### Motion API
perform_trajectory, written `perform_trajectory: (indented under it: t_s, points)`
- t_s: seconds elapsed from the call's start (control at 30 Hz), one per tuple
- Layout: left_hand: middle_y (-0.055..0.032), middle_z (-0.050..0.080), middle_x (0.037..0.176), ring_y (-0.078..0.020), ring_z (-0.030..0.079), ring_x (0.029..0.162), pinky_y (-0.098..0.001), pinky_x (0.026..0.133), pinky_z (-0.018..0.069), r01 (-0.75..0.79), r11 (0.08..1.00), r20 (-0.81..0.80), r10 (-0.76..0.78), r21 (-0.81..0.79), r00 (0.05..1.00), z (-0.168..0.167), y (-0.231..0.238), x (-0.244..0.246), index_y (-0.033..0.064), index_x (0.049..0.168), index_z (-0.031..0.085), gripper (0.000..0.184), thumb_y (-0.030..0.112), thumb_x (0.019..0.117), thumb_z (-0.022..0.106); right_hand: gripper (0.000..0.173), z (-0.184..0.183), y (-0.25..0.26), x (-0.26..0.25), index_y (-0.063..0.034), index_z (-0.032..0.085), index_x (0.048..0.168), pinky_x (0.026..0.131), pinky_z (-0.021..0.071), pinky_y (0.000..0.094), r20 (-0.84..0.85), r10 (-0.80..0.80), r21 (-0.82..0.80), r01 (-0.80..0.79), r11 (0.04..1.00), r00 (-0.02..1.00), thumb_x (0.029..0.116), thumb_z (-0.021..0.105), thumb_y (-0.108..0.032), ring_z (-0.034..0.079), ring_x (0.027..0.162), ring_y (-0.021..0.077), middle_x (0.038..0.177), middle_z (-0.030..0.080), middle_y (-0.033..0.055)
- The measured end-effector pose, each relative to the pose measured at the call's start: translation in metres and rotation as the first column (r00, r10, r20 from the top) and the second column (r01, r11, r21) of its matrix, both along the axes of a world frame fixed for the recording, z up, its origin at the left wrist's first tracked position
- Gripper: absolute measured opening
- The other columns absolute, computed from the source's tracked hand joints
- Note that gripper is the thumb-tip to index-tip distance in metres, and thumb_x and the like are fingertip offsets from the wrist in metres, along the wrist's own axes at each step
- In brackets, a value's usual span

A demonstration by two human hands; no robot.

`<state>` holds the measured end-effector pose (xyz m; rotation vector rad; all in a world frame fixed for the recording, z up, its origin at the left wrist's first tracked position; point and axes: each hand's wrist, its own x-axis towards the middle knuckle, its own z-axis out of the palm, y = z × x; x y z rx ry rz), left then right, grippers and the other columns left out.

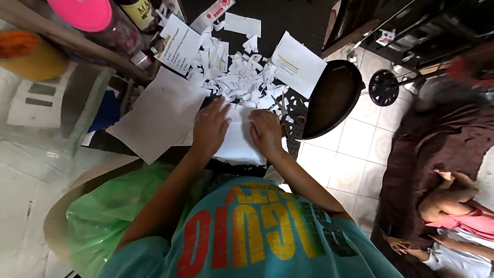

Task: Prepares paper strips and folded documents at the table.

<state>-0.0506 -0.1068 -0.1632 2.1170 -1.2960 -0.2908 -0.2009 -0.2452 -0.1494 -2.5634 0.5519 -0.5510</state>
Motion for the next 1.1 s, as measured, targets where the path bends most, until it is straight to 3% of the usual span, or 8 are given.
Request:
perform_trajectory:
  t_s: [0.13,0.37,0.47,0.57,0.7,0.83,0.97,1.1]
  points:
    - [-0.0168,0.047,0.156,-0.0368,0.039,0.148,-0.0657,0.121,0.0173,0.171,0.980,0.073,-0.178,0.099,0.981,-0.014,0.004,-0.020,0.0040,0.147,0.054,0.049,0.032,0.1086,0.043,0.035,-0.022,0.012,-0.012,-0.0018,0.070,0.127,0.114,0.0389,0.0576,-0.092,0.142,-0.093,-0.150,0.984,0.986,0.1016,0.053,-0.019,0.059,0.131,0.0362,0.136,0.065,0.0177]
    - [-0.0164,0.044,0.158,-0.0371,0.038,0.148,-0.0674,0.120,0.0157,0.149,0.978,0.043,-0.157,0.146,0.987,-0.026,0.008,-0.021,0.0068,0.151,0.050,0.053,0.037,0.1081,0.044,0.042,-0.037,0.017,-0.020,-0.0018,0.064,0.136,0.117,0.0354,0.0576,-0.083,0.149,-0.046,-0.153,0.987,0.985,0.1051,0.051,-0.026,0.053,0.137,0.0366,0.142,0.061,0.0190]
    - [-0.0158,0.043,0.159,-0.0373,0.036,0.149,-0.0676,0.120,0.0152,0.153,0.979,0.021,-0.157,0.138,0.987,-0.026,0.009,-0.021,0.0066,0.152,0.049,0.053,0.037,0.1084,0.043,0.040,-0.033,0.012,-0.022,0.0009,0.065,0.133,0.118,0.0341,0.0576,0.014,0.154,0.085,-0.155,0.984,0.988,0.1044,0.052,-0.023,0.054,0.137,0.0358,0.140,0.062,0.0190]
    - [-0.0190,0.042,0.159,-0.0393,0.034,0.150,-0.0689,0.120,0.0134,0.177,0.973,-0.008,-0.178,0.145,0.984,-0.021,0.009,-0.018,0.0052,0.151,0.049,0.054,0.038,0.1093,0.040,0.034,-0.016,0.000,-0.039,0.0084,0.065,0.128,0.116,0.0402,0.0501,0.157,-0.043,0.351,-0.015,0.936,0.987,0.1001,0.053,-0.008,0.059,0.130,0.0334,0.135,0.065,0.0221]
    - [-0.0200,0.038,0.161,-0.0413,0.030,0.151,-0.0696,0.120,0.0116,0.198,0.962,0.004,-0.202,0.190,0.979,-0.011,0.006,-0.017,0.0055,0.152,0.047,0.055,0.040,0.1099,0.038,0.029,-0.024,-0.032,-0.094,0.0096,0.059,0.125,0.098,0.0549,0.0347,0.074,-0.449,0.650,0.299,0.699,0.891,0.1021,0.051,-0.005,0.066,0.111,0.0183,0.121,0.067,0.0191]
    - [-0.0193,0.038,0.161,-0.0406,0.029,0.152,-0.0695,0.120,0.0087,0.203,0.965,0.031,-0.211,0.164,0.977,-0.002,0.001,-0.022,0.0054,0.153,0.046,0.056,0.040,0.1100,0.036,0.026,-0.041,-0.028,-0.138,0.0093,0.059,0.123,0.091,0.0558,0.0398,-0.275,-0.466,0.583,0.532,0.614,0.841,0.1037,0.052,-0.005,0.067,0.101,0.0254,0.114,0.068,0.0226]
    - [-0.0206,0.041,0.159,-0.0401,0.032,0.151,-0.0682,0.121,0.0104,0.203,0.976,0.069,-0.209,0.078,0.976,0.005,-0.009,-0.025,0.0045,0.149,0.051,0.055,0.040,0.1092,0.039,0.023,-0.063,-0.009,-0.147,0.0063,0.067,0.117,0.089,0.0569,0.0534,-0.462,-0.315,0.449,0.525,0.723,0.829,0.0998,0.060,-0.006,0.069,0.100,0.0364,0.113,0.068,0.0240]
    - [-0.0209,0.043,0.157,-0.0407,0.034,0.150,-0.0672,0.121,0.0118,0.191,0.981,0.087,-0.195,0.045,0.977,0.013,-0.012,-0.029,0.0047,0.148,0.053,0.053,0.038,0.1091,0.040,0.020,-0.064,-0.002,-0.144,0.0051,0.070,0.111,0.090,0.0555,0.0566,-0.503,-0.283,0.347,0.491,0.799,0.817,0.0963,0.066,-0.008,0.067,0.104,0.0400,0.117,0.066,0.0250]
